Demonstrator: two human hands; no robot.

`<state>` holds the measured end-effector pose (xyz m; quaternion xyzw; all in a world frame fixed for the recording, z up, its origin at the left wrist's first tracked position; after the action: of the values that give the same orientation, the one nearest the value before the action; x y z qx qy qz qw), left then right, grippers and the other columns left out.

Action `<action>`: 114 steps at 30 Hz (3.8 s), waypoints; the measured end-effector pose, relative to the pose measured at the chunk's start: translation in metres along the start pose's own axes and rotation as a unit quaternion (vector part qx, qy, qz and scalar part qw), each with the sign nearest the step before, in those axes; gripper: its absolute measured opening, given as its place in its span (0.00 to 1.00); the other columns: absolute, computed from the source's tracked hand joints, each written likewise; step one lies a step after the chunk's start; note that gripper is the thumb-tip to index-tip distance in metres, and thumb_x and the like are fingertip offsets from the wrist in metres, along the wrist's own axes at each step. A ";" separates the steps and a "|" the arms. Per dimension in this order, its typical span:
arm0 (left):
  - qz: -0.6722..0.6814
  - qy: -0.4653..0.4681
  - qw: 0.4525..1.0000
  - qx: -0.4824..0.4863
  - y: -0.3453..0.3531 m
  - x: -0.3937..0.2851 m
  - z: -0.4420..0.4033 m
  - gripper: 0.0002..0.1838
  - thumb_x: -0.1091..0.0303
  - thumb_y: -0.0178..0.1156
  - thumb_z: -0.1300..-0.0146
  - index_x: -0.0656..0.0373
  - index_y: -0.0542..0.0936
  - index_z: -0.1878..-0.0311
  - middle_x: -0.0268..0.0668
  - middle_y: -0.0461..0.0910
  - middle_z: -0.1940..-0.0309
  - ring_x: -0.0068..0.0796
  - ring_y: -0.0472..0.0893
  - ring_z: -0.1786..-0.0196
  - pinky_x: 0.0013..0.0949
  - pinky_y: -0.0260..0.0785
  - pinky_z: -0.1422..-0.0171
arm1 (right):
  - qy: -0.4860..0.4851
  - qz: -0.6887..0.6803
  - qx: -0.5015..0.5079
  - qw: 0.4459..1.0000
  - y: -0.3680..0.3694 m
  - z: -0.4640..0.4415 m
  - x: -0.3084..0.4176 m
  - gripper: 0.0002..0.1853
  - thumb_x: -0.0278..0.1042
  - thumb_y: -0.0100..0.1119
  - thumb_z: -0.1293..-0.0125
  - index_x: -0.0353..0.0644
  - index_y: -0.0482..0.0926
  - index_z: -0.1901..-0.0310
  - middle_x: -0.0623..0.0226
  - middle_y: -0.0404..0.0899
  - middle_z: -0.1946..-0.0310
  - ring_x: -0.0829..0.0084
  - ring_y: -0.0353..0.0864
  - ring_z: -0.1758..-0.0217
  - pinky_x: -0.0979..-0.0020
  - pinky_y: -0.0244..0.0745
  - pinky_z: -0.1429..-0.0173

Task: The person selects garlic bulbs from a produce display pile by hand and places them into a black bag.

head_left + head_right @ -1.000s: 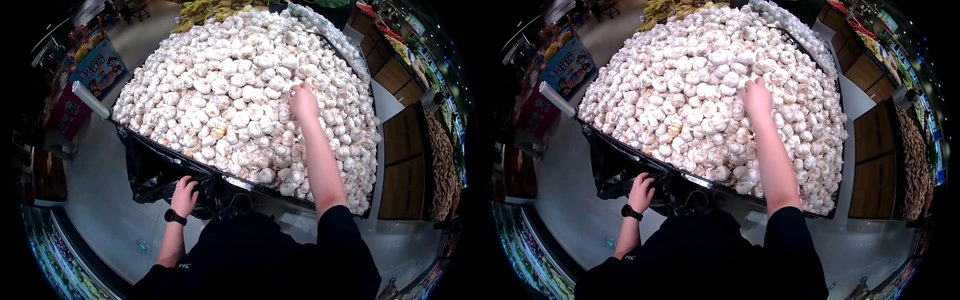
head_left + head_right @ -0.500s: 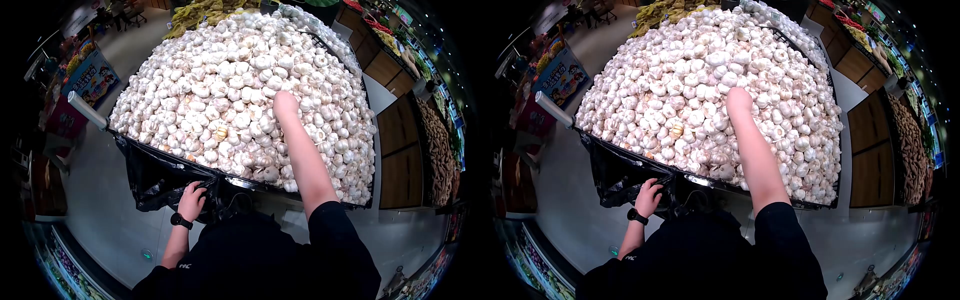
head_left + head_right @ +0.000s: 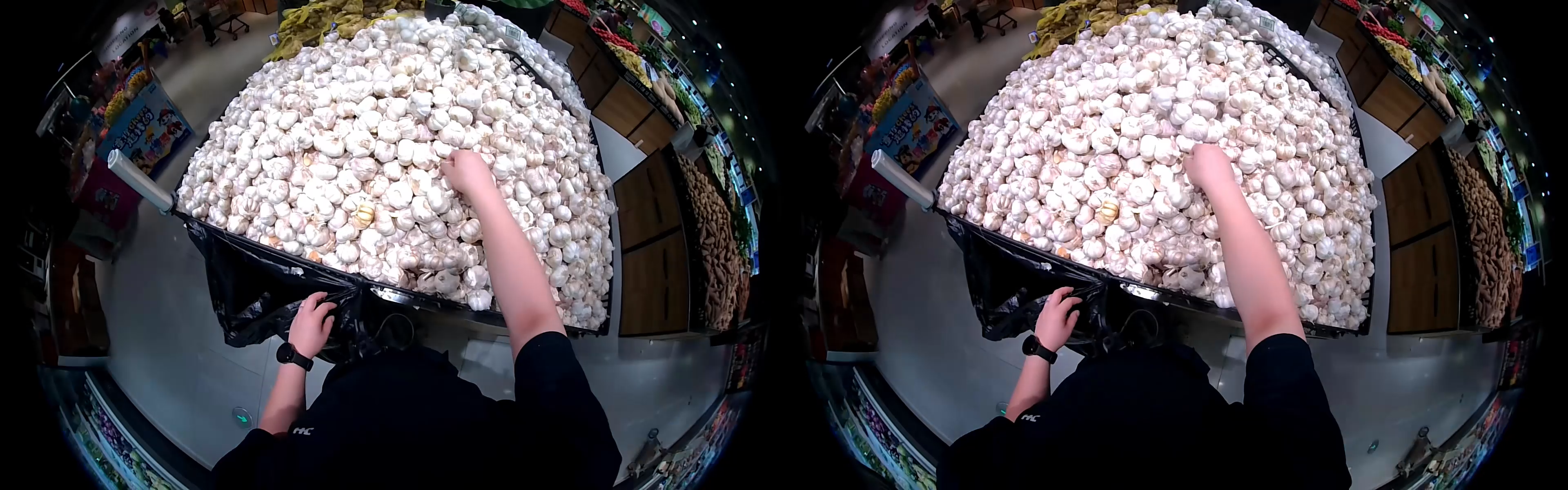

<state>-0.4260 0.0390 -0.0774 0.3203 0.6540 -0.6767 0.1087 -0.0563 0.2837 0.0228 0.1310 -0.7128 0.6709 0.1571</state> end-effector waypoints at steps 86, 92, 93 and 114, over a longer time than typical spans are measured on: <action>-0.031 -0.014 0.998 0.060 0.118 -0.301 -0.060 0.09 0.73 0.65 0.40 0.59 0.82 0.56 0.40 0.82 0.64 0.43 0.82 0.59 0.40 0.75 0.54 | -0.208 -0.038 0.018 0.977 -0.120 -0.027 -0.303 0.10 0.35 0.71 0.49 0.41 0.88 0.64 0.56 0.86 0.70 0.59 0.85 0.66 0.61 0.80 0.59; -0.028 -0.021 0.999 0.042 0.117 -0.296 -0.053 0.09 0.72 0.65 0.40 0.59 0.82 0.56 0.40 0.82 0.63 0.43 0.82 0.58 0.41 0.75 0.54 | 0.075 -0.065 0.021 0.995 -0.192 0.034 -0.422 0.08 0.33 0.69 0.48 0.37 0.87 0.70 0.61 0.85 0.76 0.70 0.84 0.73 0.69 0.78 0.64; -0.023 -0.027 0.998 0.047 0.119 -0.294 -0.051 0.09 0.72 0.65 0.40 0.59 0.82 0.56 0.39 0.82 0.63 0.44 0.82 0.58 0.41 0.74 0.54 | 0.102 -0.049 0.048 0.992 -0.188 0.040 -0.439 0.07 0.33 0.69 0.48 0.38 0.87 0.70 0.60 0.85 0.76 0.68 0.85 0.72 0.67 0.79 0.63; -0.041 -0.007 0.997 0.070 0.126 -0.293 -0.046 0.10 0.70 0.65 0.41 0.57 0.82 0.56 0.39 0.82 0.62 0.44 0.82 0.56 0.42 0.75 0.53 | 0.104 -0.107 -0.116 0.982 -0.145 0.071 -0.448 0.09 0.28 0.70 0.51 0.40 0.86 0.66 0.56 0.86 0.69 0.58 0.86 0.65 0.61 0.80 0.58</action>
<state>-0.1154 -0.0122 -0.0088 0.2954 0.6171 -0.7266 0.0629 0.4084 0.1923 -0.0272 0.1174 -0.7474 0.5729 0.3153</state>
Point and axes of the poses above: each hand's wrist, its own z-axis away from the middle knuckle, its own y-axis out of the palm, x = y × z, the point moved 3 cm from there along -z, towards the middle knuckle
